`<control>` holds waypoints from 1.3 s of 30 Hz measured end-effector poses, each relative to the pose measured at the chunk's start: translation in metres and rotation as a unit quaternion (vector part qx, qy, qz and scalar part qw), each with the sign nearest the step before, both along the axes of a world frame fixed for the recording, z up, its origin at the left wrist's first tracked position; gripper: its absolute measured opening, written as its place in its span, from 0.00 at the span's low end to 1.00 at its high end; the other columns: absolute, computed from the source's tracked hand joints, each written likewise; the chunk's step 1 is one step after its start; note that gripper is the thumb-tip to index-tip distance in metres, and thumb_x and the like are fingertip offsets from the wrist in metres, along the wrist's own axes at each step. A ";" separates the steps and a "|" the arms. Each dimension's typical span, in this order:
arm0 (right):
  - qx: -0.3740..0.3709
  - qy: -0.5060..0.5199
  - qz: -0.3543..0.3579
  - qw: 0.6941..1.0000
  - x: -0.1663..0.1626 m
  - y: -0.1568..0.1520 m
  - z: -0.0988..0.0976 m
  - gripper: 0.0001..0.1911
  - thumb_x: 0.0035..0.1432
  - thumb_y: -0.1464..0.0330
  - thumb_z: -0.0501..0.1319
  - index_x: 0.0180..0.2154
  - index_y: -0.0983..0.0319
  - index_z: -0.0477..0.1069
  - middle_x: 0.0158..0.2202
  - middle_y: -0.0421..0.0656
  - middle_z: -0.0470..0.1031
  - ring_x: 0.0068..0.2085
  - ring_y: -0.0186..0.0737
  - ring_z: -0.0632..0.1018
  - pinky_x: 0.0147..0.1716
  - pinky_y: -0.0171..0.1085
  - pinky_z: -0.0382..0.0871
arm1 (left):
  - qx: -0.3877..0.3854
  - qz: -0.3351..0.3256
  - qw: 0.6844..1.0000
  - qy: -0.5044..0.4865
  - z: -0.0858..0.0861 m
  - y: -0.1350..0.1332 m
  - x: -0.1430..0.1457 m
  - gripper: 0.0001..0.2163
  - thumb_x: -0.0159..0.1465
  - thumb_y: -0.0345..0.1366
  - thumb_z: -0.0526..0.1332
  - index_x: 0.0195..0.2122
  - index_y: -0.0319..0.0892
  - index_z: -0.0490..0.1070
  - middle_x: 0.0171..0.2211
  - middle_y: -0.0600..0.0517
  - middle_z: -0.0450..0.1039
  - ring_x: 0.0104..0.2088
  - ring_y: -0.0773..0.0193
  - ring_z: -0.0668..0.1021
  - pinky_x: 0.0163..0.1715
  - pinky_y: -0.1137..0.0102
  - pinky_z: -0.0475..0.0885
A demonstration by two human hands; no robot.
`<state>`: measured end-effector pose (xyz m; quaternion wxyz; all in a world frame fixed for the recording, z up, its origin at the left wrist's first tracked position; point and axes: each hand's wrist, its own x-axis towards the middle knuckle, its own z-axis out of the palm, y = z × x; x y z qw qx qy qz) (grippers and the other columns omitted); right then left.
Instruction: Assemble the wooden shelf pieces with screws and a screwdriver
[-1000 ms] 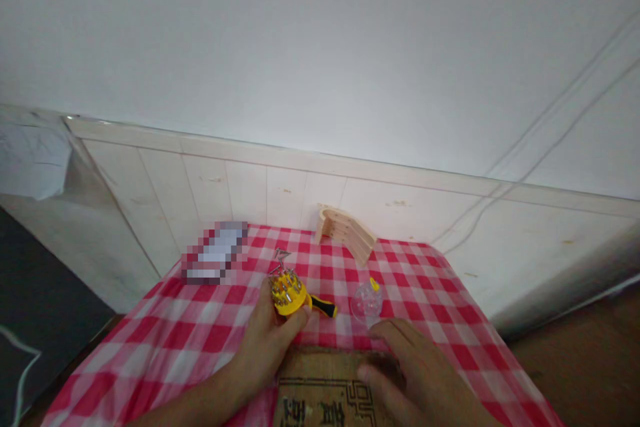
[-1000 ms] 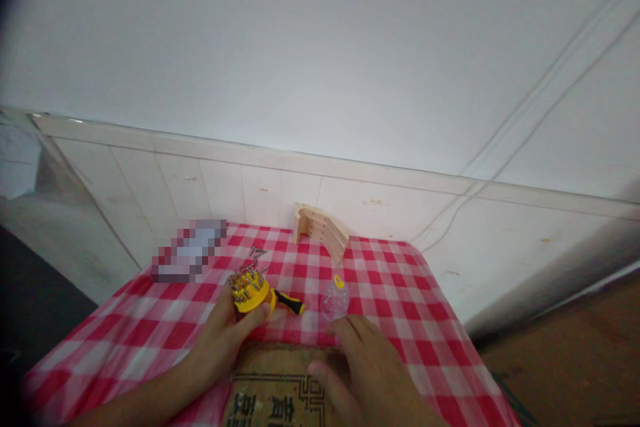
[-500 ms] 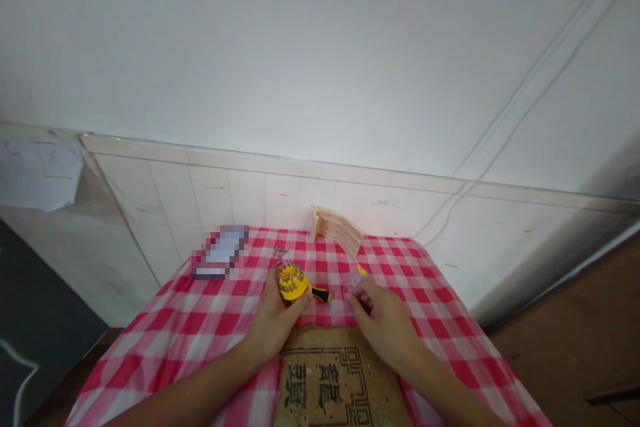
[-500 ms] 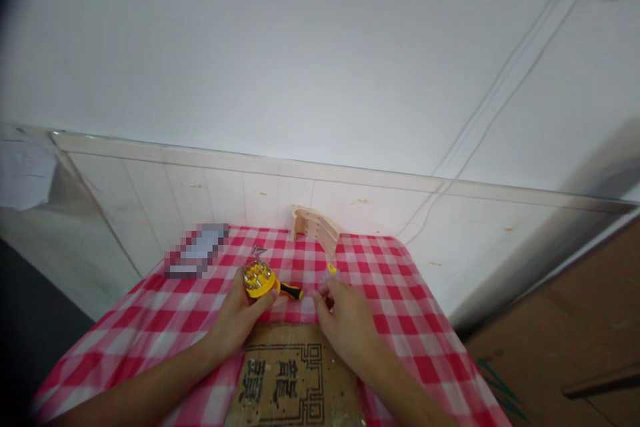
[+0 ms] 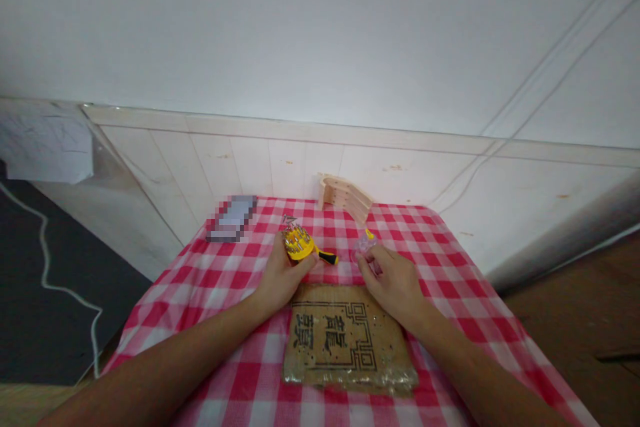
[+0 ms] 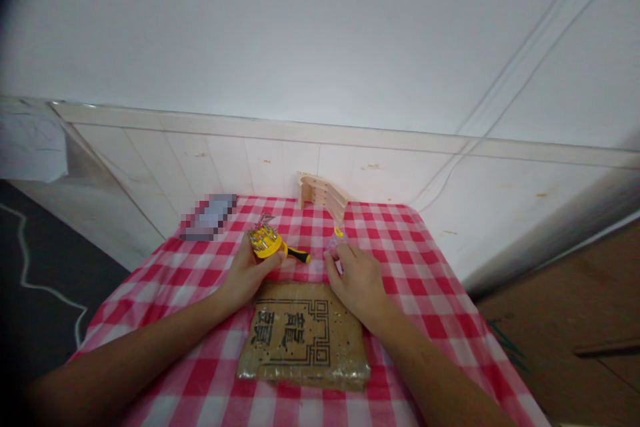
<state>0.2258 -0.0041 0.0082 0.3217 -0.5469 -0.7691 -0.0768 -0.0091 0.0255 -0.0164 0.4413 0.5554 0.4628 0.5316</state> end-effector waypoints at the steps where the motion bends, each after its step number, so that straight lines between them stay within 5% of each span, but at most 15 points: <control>1: -0.001 0.003 0.002 1.000 -0.001 0.000 -0.001 0.15 0.67 0.67 0.55 0.26 0.58 0.66 0.21 0.39 0.72 0.22 0.36 0.73 0.25 0.34 0.60 | -0.001 -0.003 1.000 -0.004 -0.001 0.000 -0.001 0.21 0.58 0.41 0.70 0.48 0.43 0.62 0.43 0.48 0.75 0.42 0.56 0.78 0.43 0.61 0.74; 13: 0.021 0.044 0.015 0.999 -0.004 0.003 -0.002 0.15 0.68 0.67 0.55 0.26 0.58 0.65 0.19 0.37 0.69 0.20 0.35 0.72 0.22 0.34 0.60 | -0.008 -0.017 1.000 -0.004 0.009 -0.007 0.002 0.19 0.58 0.38 0.69 0.46 0.43 0.64 0.40 0.51 0.73 0.40 0.57 0.77 0.42 0.61 0.74; 24: -0.061 0.109 0.015 0.992 -0.009 -0.002 -0.014 0.16 0.70 0.65 0.55 0.27 0.57 0.65 0.22 0.39 0.73 0.22 0.37 0.74 0.23 0.35 0.63 | -0.080 -0.039 0.996 -0.013 0.002 -0.014 -0.007 0.22 0.59 0.43 0.70 0.50 0.44 0.65 0.44 0.46 0.76 0.44 0.52 0.79 0.46 0.58 0.75; 39: -0.049 0.094 0.007 0.994 -0.015 -0.008 -0.006 0.15 0.68 0.65 0.55 0.26 0.57 0.64 0.20 0.39 0.72 0.21 0.38 0.74 0.22 0.35 0.63 | -0.018 -0.019 0.999 0.019 0.015 -0.011 -0.001 0.16 0.57 0.38 0.67 0.43 0.44 0.64 0.37 0.52 0.74 0.37 0.58 0.77 0.40 0.62 0.73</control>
